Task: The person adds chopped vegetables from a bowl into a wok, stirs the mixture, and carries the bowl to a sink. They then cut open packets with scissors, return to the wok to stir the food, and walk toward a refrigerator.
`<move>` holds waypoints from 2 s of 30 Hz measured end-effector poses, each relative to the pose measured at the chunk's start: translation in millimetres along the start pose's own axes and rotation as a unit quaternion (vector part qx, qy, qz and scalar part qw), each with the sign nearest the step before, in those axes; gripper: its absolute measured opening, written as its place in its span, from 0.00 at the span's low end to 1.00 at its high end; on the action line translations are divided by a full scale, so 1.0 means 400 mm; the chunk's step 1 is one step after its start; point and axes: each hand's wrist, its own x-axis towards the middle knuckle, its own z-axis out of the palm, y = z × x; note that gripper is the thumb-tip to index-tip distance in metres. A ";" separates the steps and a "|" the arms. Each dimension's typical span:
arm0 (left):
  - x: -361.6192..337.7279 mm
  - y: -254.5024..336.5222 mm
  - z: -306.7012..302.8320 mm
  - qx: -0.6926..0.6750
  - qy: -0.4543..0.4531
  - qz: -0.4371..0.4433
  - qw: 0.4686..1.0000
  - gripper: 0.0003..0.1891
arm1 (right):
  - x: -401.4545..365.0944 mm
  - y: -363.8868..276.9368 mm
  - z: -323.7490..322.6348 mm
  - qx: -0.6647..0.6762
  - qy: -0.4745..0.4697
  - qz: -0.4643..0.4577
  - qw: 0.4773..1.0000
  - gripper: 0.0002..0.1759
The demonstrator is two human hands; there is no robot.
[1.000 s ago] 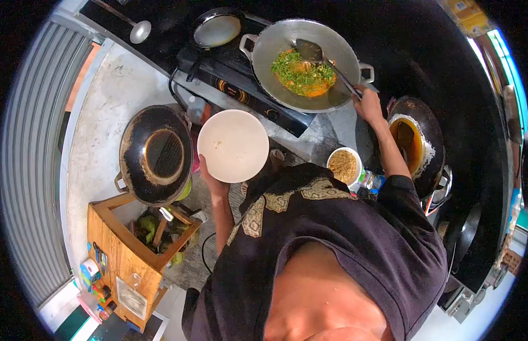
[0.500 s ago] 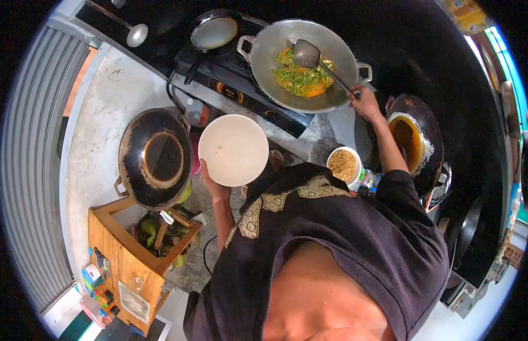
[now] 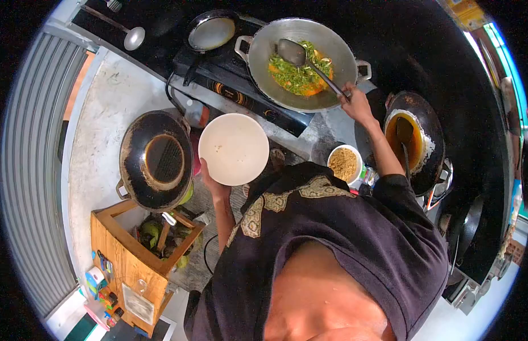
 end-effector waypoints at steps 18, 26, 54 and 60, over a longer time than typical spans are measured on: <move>0.015 -0.049 -0.029 -0.050 -0.021 0.000 0.999 0.32 | 0.223 -0.175 -0.424 -0.293 -0.259 0.117 0.913 0.08; -0.003 -0.051 -0.010 -0.068 0.019 0.021 0.997 0.30 | 0.366 -0.114 -0.381 -0.347 -0.495 0.246 0.758 0.15; 0.000 -0.034 0.010 -0.048 -0.027 -0.024 0.998 0.29 | 0.040 0.019 -0.033 0.194 -0.112 0.182 0.957 0.16; 0.007 -0.033 0.018 -0.076 -0.038 -0.054 0.995 0.30 | 0.025 -0.020 -0.025 0.150 -0.268 0.157 0.938 0.17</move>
